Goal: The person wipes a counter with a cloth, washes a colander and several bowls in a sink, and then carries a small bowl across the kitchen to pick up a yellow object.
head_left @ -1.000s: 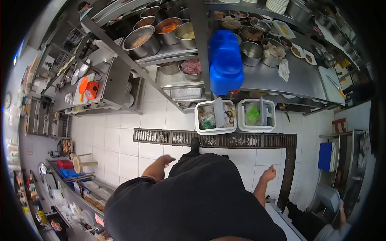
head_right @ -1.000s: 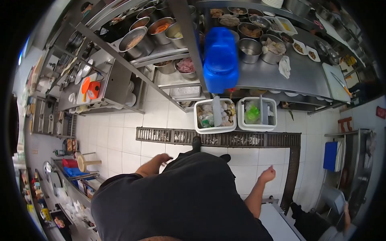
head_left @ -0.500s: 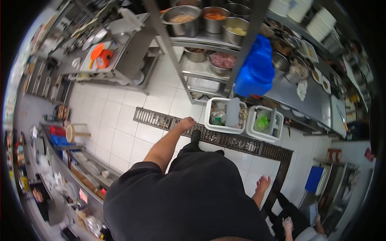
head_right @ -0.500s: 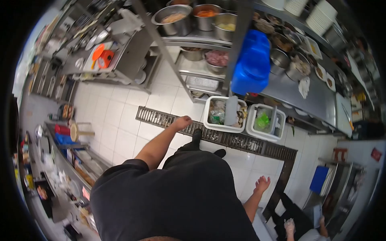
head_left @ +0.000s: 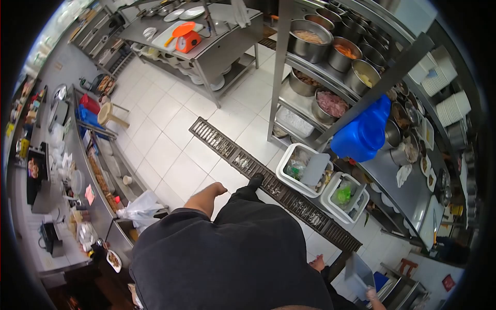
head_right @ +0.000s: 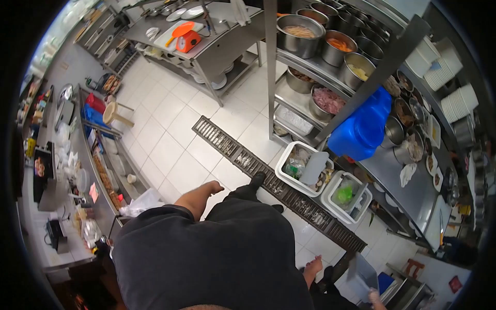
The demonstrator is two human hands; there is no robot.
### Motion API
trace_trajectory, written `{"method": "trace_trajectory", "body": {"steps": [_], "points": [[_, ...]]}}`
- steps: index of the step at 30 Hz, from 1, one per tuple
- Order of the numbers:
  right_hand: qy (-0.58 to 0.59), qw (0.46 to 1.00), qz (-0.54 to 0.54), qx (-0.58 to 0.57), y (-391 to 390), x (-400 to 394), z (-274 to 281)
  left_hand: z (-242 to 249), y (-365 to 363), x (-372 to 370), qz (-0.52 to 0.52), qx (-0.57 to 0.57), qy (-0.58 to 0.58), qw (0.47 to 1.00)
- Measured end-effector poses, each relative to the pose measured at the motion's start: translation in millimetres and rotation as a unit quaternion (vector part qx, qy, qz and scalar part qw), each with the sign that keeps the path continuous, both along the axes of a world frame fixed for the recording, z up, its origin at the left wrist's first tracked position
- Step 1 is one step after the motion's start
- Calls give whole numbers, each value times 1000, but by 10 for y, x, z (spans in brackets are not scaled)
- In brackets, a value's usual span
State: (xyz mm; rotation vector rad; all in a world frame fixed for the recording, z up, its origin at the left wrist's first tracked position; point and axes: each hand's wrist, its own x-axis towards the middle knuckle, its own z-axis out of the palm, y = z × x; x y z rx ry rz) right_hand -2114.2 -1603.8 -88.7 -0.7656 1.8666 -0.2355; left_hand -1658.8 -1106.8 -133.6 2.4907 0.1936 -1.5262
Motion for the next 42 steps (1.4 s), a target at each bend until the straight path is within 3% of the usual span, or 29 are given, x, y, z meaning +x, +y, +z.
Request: {"method": "trace_trajectory", "body": {"steps": [2,5,8,12,15,18,24,30,33,36,39,40,42], "points": [[-28,996,69,46,-127,-16,-68,-93,113,-126,31,-6,0,999],[-133,990,22,-37,-6,284,54,-143,73,-154,32,-46,17,998],[-106,987,98,-70,-219,344,-162,-112,-119,-193,55,-74,-27,995],[-73,972,200,-104,-383,573,-36,-81,-329,-113,61,-122,-55,989],[-85,983,83,-137,-488,769,47,-117,-365,-97,50,-145,-97,983],[-109,991,53,-65,-660,812,202,-24,-341,-165,70,-136,-119,981],[-270,948,69,-156,-747,1055,283,-46,-143,-317,80,-86,-91,989],[-168,958,144,-185,-919,1069,310,-204,-89,-363,65,-84,-22,994],[-179,946,96,-254,-1201,889,-409,-121,-164,-273,68,-84,-19,994],[-158,978,-55,-120,-1010,930,80,-106,-253,-160,66,-98,-35,992],[-193,976,69,-79,-962,786,-11,-29,-345,-20,59,-116,-12,991],[-250,964,32,-82,-902,817,19,-75,-355,44,50,-116,-27,992],[-235,964,-2,-125,-696,902,115,-165,-365,118,29,-117,-53,991]]}}
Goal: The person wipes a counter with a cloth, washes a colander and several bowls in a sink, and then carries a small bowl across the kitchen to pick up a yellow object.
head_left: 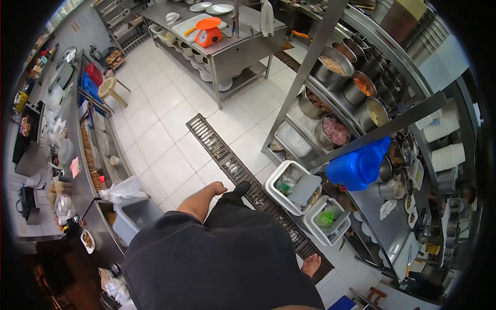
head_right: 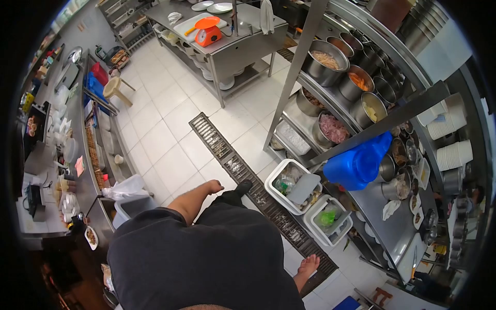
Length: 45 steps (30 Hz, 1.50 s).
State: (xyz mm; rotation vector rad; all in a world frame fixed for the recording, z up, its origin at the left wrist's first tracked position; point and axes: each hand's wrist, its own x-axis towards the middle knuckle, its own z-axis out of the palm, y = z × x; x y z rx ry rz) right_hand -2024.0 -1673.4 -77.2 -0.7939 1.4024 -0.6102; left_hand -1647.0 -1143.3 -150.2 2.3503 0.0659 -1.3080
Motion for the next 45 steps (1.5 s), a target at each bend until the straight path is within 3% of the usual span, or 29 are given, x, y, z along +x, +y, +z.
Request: {"method": "trace_trajectory", "body": {"steps": [8,11,14,17,20,23,26,29,33,35,38,45], "points": [[183,981,-26,-60,103,117,458,36,-88,226,-28,9,-8,1000],[29,986,-151,64,-766,-646,-616,86,-121,343,-39,11,-1,999],[168,985,-48,-5,-115,12,180,63,-154,432,-38,-1,-23,999],[58,996,-40,-56,51,188,166,73,-219,524,-57,-7,-24,998],[42,993,-64,-85,121,294,228,154,-300,532,-64,-37,-30,997],[97,989,-34,-106,102,275,214,989,-458,535,-46,-85,-23,995],[163,979,-14,-120,100,204,228,1101,-512,541,-27,-63,5,998],[184,966,-182,16,36,235,297,854,-481,556,-32,-33,23,999],[161,987,-16,-16,220,213,252,481,-364,509,-37,-12,-23,999],[165,985,41,-39,298,242,216,181,-299,516,-37,22,-11,999],[222,962,149,-57,338,180,34,106,-238,457,-58,12,-12,998],[221,944,233,-76,417,-15,-365,76,-216,311,-5,33,53,998]]}}
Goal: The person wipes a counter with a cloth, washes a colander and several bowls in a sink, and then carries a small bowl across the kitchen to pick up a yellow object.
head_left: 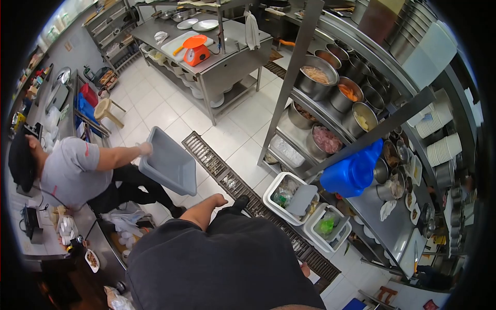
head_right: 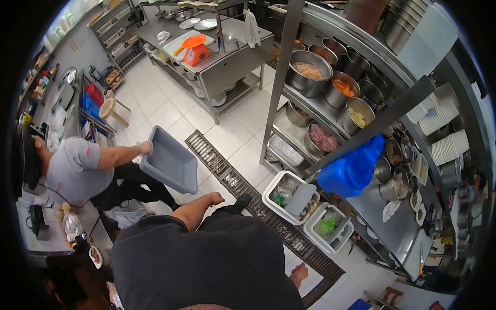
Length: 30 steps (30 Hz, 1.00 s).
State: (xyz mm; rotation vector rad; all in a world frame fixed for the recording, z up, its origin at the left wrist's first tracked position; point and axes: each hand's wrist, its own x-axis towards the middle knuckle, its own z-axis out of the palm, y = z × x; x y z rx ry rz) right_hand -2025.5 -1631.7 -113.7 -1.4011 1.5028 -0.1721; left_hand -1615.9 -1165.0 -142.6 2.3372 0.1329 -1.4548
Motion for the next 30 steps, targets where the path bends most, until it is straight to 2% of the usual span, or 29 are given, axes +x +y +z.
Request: {"method": "trace_trajectory", "body": {"steps": [12,14,16,18,21,22,24,27,29,30], "points": [[1,977,-137,161,113,-272,-540,13,40,-76,-9,-5,-34,999],[-7,986,-78,148,102,-341,-689,58,32,-100,6,-3,-20,1000],[-42,984,175,1,-49,-443,-766,98,17,-118,12,-2,-13,1000],[-31,959,273,-67,-102,-479,-790,119,16,-131,10,-1,-11,1000],[21,963,248,-102,-84,-408,-755,72,12,-125,5,2,-8,1000],[19,950,273,-149,-88,-426,-813,44,13,-127,2,-1,-10,1000],[-6,952,264,-154,-102,-456,-890,-7,10,-115,-3,-6,-16,1000],[3,976,207,-74,-62,-342,-654,83,-32,-179,8,-30,-85,996],[42,930,343,-122,-159,-320,-599,54,-69,-203,36,-33,-67,997],[119,862,451,-197,-173,-407,-697,103,-96,-164,30,-29,-57,997]]}}
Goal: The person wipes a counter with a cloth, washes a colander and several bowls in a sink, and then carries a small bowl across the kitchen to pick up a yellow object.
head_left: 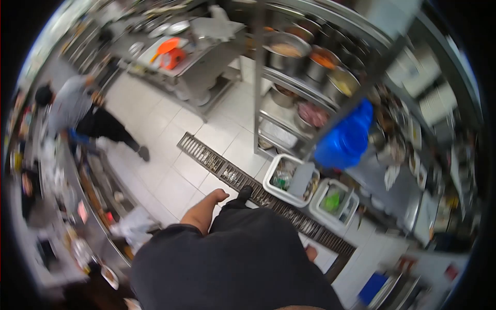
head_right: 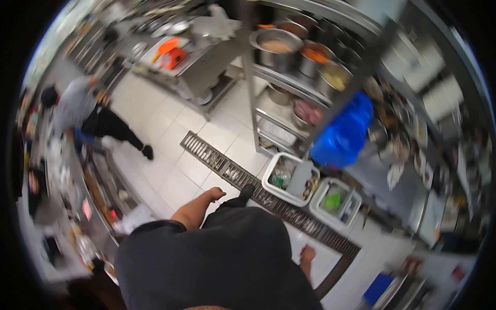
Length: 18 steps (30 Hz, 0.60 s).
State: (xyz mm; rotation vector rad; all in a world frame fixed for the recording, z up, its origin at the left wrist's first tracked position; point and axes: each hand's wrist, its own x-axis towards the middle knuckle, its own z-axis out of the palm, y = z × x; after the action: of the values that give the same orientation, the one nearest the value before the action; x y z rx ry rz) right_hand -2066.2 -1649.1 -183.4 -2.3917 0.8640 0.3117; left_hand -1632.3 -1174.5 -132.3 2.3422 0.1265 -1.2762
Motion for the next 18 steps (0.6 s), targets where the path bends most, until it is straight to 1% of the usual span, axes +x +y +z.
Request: {"method": "trace_trajectory", "body": {"steps": [1,2,3,4,5,6,7,8,9,10,11,13,14,15,16,17,18], "points": [[47,986,113,-111,-36,-87,-130,54,-62,10,9,13,25,1000],[34,985,72,-155,42,-143,-309,-17,-57,12,16,-8,27,999],[1,986,46,-159,100,-158,-338,5,-83,-11,32,-27,23,999],[-1,997,-38,-64,90,-188,-476,37,-151,-2,45,-45,23,998],[-57,973,-221,46,142,-115,-419,181,-271,-11,58,-48,33,997],[-27,988,-142,-53,97,-117,-463,233,-355,13,55,-54,57,995],[-109,931,-336,92,161,-15,-286,308,-488,18,16,-53,40,998],[-103,881,-439,146,148,77,-145,435,-615,-8,-16,-55,20,998],[-110,862,-473,147,130,109,-178,530,-736,-15,-66,-54,5,996],[-128,838,-505,163,154,147,-84,595,-878,-3,-91,-73,1,993],[-148,814,-532,179,160,151,35,649,-1017,7,-110,-80,-11,991],[-154,777,-576,201,198,74,-45,800,-1355,6,-121,-90,-44,988],[-159,760,-595,208,210,27,-51,889,-1532,31,-151,-121,-56,979],[-161,747,-606,219,229,-25,-70,901,-1718,83,-160,-141,-61,975],[-150,750,-611,204,246,-89,-114,961,-1949,115,-169,-160,-64,970],[-139,751,-617,190,283,-156,-138,1029,-2180,158,-168,-151,-53,973],[-128,751,-622,178,321,-210,-172,1003,-2421,214,-184,-160,-63,968]]}}
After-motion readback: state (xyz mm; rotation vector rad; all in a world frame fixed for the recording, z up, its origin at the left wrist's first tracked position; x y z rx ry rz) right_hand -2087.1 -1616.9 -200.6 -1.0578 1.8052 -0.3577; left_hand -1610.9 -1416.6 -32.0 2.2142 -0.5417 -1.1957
